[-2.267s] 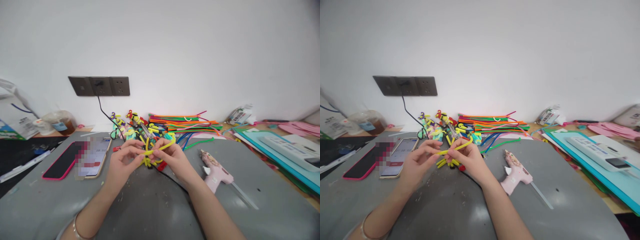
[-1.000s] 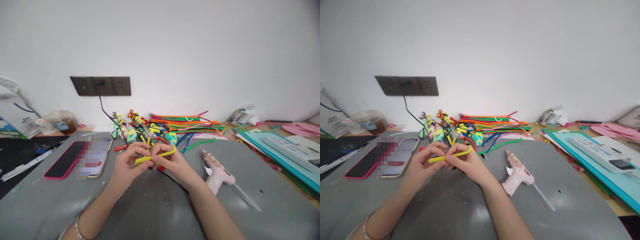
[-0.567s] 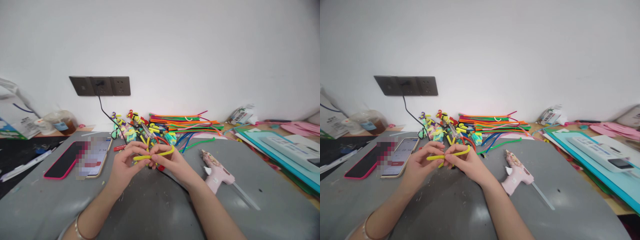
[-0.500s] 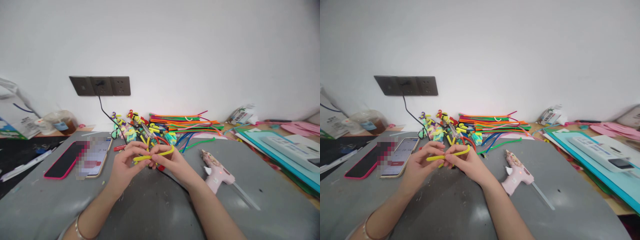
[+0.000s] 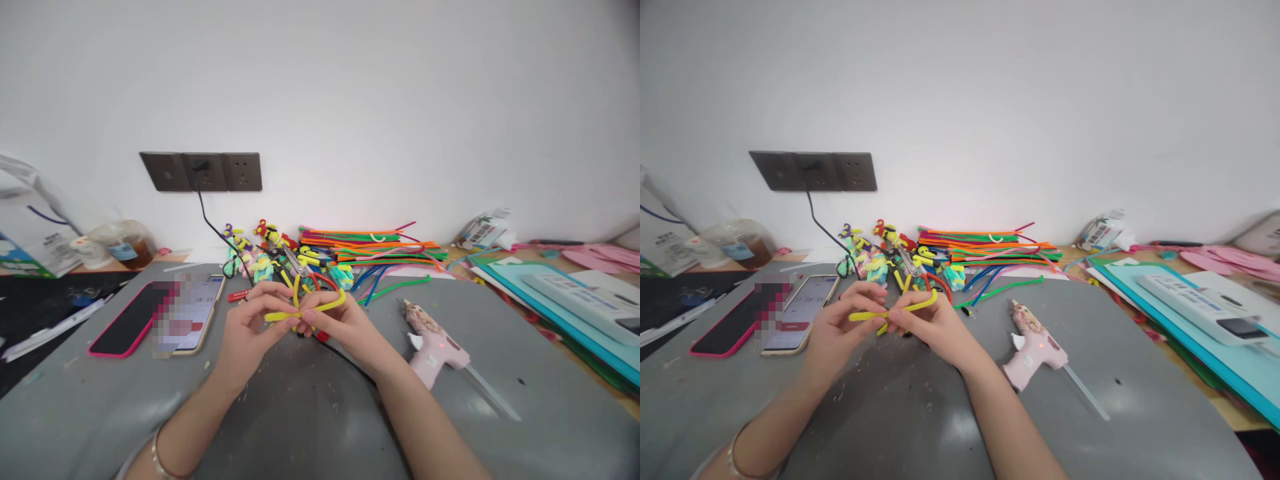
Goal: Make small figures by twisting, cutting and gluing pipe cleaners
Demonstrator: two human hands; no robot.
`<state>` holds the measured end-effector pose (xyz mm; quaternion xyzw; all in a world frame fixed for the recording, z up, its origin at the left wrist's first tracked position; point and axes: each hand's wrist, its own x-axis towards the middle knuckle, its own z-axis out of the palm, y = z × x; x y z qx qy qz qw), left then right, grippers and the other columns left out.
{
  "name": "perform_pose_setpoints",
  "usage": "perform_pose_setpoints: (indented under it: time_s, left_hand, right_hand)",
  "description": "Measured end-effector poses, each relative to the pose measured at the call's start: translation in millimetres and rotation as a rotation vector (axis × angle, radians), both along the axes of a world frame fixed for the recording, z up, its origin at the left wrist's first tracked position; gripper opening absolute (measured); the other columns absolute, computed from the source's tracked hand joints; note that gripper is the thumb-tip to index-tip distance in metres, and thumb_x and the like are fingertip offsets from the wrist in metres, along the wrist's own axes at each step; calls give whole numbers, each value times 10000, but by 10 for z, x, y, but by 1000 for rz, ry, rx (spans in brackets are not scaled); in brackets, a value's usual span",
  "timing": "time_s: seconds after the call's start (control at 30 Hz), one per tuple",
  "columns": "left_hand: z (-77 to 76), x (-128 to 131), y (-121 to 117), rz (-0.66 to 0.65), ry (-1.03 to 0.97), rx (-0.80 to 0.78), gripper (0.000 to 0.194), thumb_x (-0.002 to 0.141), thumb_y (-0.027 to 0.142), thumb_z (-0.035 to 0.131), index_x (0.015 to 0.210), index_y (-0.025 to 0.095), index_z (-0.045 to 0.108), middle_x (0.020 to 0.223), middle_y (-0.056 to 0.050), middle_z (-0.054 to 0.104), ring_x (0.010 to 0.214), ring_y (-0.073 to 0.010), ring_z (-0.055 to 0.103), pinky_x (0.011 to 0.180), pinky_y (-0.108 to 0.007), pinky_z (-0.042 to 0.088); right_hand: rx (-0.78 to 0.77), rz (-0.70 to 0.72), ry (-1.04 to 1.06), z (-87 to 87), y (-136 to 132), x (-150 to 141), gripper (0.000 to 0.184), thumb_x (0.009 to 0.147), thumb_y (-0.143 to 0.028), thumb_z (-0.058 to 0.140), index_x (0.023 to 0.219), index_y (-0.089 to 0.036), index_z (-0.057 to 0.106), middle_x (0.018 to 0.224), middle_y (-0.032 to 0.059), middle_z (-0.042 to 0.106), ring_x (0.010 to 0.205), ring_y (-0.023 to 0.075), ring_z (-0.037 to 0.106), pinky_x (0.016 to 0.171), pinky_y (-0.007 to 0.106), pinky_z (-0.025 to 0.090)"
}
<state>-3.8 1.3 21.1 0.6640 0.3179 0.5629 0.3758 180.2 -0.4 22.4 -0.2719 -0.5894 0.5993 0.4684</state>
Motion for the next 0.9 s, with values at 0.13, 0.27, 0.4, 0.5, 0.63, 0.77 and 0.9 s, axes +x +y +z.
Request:
perform_pose_setpoints:
  time_s: [0.13, 0.27, 0.4, 0.5, 0.63, 0.77, 0.9]
  left_hand:
    - [-31, -6, 20, -58, -108, -78, 178, 746, 392, 840, 690, 233, 783, 934, -89, 703, 927, -235, 675, 771, -349, 567]
    - [-38, 9, 26, -119, -175, -176, 225, 702, 415, 868, 632, 224, 771, 927, -90, 700, 886, -230, 665, 737, -345, 552]
    - [-37, 13, 26, -147, -233, -317, 259, 687, 449, 871, 625, 217, 774, 903, -68, 701, 803, -198, 643, 677, -315, 521]
    - [-36, 8, 23, -130, -271, -416, 226, 678, 416, 885, 648, 214, 789, 881, -40, 701, 750, -156, 616, 665, -277, 498]
    - [-12, 13, 16, -139, -298, -497, 227, 645, 417, 905, 670, 214, 807, 867, -29, 728, 729, -132, 605, 667, -245, 484]
    - [5, 5, 8, -159, -275, -554, 259, 617, 434, 916, 631, 204, 798, 986, -65, 783, 813, -168, 646, 680, -247, 483]
    - [6, -13, 3, -227, -197, -569, 198, 690, 383, 881, 652, 208, 799, 1134, -83, 780, 930, -214, 682, 775, -290, 503]
  right_hand:
    - [41, 37, -12, 11, -22, -9, 264, 877, -391, 725, 725, -176, 734, 687, 23, 680, 642, 133, 603, 636, 251, 499]
    - [55, 65, -26, 29, -45, -11, 262, 886, -391, 714, 737, -177, 734, 697, 29, 688, 671, 147, 617, 651, 261, 505]
    - [51, 68, -7, 32, -48, -21, 300, 887, -435, 707, 749, -169, 722, 709, 30, 689, 636, 133, 608, 644, 257, 500]
    - [54, 23, -9, 26, -39, -30, 298, 867, -441, 729, 770, -160, 718, 722, 31, 685, 623, 124, 590, 624, 248, 481]
    - [83, -41, 46, 8, -20, -40, 285, 853, -434, 745, 751, -171, 704, 707, 16, 653, 618, 120, 573, 605, 242, 475]
    - [128, -162, 97, -23, 4, -40, 287, 854, -445, 740, 738, -188, 685, 699, 9, 646, 606, 124, 571, 589, 248, 476]
    - [131, -221, 83, -33, 19, -27, 312, 834, -467, 754, 715, -195, 660, 642, -9, 607, 572, 121, 529, 555, 248, 446]
